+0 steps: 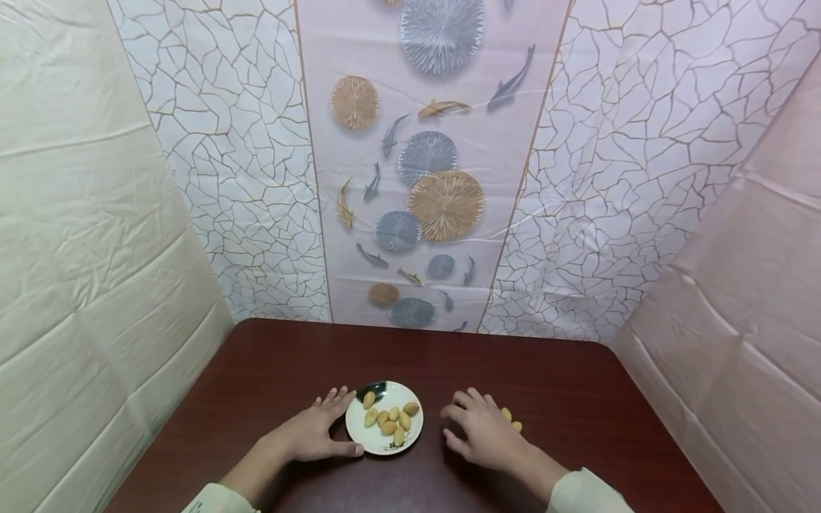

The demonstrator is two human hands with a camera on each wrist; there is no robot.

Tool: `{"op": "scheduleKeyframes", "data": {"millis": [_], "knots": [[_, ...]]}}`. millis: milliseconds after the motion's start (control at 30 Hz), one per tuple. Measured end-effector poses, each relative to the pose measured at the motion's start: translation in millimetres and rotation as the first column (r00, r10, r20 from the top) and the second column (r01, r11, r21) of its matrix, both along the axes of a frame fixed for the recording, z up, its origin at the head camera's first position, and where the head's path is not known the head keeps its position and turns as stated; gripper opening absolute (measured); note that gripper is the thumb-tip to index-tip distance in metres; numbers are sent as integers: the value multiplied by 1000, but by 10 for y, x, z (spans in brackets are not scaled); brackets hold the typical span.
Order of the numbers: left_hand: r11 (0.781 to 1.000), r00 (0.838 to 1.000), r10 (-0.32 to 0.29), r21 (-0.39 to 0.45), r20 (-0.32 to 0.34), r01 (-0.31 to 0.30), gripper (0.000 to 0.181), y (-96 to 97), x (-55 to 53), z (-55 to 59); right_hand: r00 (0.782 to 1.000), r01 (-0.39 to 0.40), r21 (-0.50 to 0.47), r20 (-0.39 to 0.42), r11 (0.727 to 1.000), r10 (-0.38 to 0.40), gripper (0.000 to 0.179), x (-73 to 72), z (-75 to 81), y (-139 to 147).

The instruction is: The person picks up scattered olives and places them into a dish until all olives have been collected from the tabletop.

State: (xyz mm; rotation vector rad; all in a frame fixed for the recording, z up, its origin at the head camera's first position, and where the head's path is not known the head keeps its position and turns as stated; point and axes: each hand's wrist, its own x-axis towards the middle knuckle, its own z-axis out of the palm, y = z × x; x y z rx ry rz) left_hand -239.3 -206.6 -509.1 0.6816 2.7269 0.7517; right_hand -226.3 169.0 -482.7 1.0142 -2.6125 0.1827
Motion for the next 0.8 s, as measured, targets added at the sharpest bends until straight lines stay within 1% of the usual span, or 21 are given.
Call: {"op": "scheduleKeyframes", "data": {"millis": [233, 433, 667, 800], "knots": [[1000, 1000, 2, 1, -1, -2, 118, 1, -7, -7, 999, 33, 6, -36, 999, -33, 21, -13, -20, 123], [1000, 1000, 3, -4, 5, -3, 119, 2, -3, 1, 997, 81, 20, -6, 997, -81, 21, 12, -35, 207], [1000, 1000, 4, 0, 2, -4, 118, 3, -2, -10, 992, 122, 24, -6, 992, -122, 21, 29, -66, 303], [1000, 1000, 1, -2, -5, -1, 118, 2, -8, -18, 987, 155, 36, 27, 987, -156, 22, 22, -81, 370]]}}
